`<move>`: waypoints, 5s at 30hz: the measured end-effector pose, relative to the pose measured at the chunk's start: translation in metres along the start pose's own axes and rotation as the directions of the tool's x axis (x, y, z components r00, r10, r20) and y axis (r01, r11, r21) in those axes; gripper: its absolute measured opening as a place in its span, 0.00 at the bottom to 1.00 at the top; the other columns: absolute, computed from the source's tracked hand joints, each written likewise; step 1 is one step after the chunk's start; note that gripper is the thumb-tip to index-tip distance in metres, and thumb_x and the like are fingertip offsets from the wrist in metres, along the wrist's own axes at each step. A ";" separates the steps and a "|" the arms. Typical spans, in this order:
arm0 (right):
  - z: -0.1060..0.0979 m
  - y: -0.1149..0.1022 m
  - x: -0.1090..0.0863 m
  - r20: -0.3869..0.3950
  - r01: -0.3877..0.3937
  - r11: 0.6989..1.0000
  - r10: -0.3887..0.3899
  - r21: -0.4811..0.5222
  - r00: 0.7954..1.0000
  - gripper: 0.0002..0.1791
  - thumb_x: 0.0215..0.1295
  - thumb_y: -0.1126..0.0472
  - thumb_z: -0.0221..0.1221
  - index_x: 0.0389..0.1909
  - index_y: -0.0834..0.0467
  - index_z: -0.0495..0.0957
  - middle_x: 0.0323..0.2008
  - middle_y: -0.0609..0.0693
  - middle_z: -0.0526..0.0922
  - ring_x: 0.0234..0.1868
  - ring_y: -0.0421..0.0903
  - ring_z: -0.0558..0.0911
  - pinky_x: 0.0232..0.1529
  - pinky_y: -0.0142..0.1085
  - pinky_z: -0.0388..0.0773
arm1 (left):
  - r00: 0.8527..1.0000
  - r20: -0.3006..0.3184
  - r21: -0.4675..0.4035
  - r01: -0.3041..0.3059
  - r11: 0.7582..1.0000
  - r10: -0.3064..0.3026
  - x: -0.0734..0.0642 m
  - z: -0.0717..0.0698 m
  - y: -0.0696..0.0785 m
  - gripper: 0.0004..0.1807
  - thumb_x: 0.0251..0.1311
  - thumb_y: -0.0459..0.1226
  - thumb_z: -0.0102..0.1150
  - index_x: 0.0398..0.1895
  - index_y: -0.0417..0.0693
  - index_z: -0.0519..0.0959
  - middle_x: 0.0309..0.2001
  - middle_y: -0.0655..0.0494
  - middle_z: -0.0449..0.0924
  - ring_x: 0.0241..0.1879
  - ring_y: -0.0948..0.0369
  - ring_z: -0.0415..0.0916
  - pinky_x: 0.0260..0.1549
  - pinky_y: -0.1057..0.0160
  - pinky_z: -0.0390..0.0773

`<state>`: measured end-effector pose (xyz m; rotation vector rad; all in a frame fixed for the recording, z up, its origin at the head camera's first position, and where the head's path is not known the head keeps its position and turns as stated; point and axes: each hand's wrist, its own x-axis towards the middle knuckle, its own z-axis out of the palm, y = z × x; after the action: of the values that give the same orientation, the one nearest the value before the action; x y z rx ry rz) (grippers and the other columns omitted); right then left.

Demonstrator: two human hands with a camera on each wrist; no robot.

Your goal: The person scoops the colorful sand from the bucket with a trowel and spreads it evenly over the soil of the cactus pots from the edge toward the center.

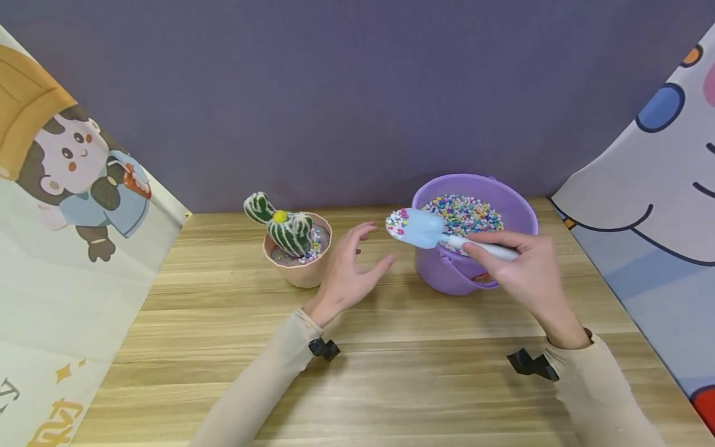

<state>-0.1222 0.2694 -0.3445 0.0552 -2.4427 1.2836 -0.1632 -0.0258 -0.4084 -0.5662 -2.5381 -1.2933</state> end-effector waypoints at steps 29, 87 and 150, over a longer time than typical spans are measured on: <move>0.043 -0.026 -0.011 0.013 0.086 0.996 -0.087 0.028 0.996 0.11 0.57 0.60 0.80 0.40 0.56 0.94 0.32 0.18 0.87 0.31 0.27 0.83 0.29 0.24 0.74 | 0.967 -0.197 0.013 -0.161 0.987 0.161 -0.027 -0.049 -0.026 0.28 0.63 0.41 0.72 0.65 0.43 0.78 0.68 0.46 0.79 0.67 0.51 0.77 0.65 0.52 0.81; 0.124 -0.071 0.006 0.347 0.179 0.983 -0.157 -0.033 0.924 0.11 0.62 0.52 0.76 0.41 0.54 0.94 0.35 0.52 0.94 0.24 0.42 0.81 0.26 0.33 0.77 | 0.987 -0.110 0.068 0.125 0.990 -0.118 -0.052 -0.130 -0.124 0.52 0.62 0.49 0.73 0.86 0.54 0.57 0.83 0.47 0.61 0.77 0.42 0.65 0.65 0.37 0.77; 0.121 -0.099 0.024 0.461 0.234 0.962 -0.144 -0.143 0.875 0.12 0.63 0.50 0.74 0.42 0.52 0.94 0.37 0.47 0.94 0.29 0.42 0.86 0.32 0.37 0.82 | 0.969 -0.205 0.149 0.174 0.973 -0.142 -0.054 -0.113 -0.116 0.60 0.42 0.59 0.86 0.74 0.42 0.66 0.72 0.44 0.68 0.72 0.46 0.67 0.75 0.41 0.70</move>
<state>-0.1614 0.1175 -0.3201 0.5872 -2.8463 1.0238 -0.1619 -0.1920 -0.4474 -0.1962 -2.5371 -1.1091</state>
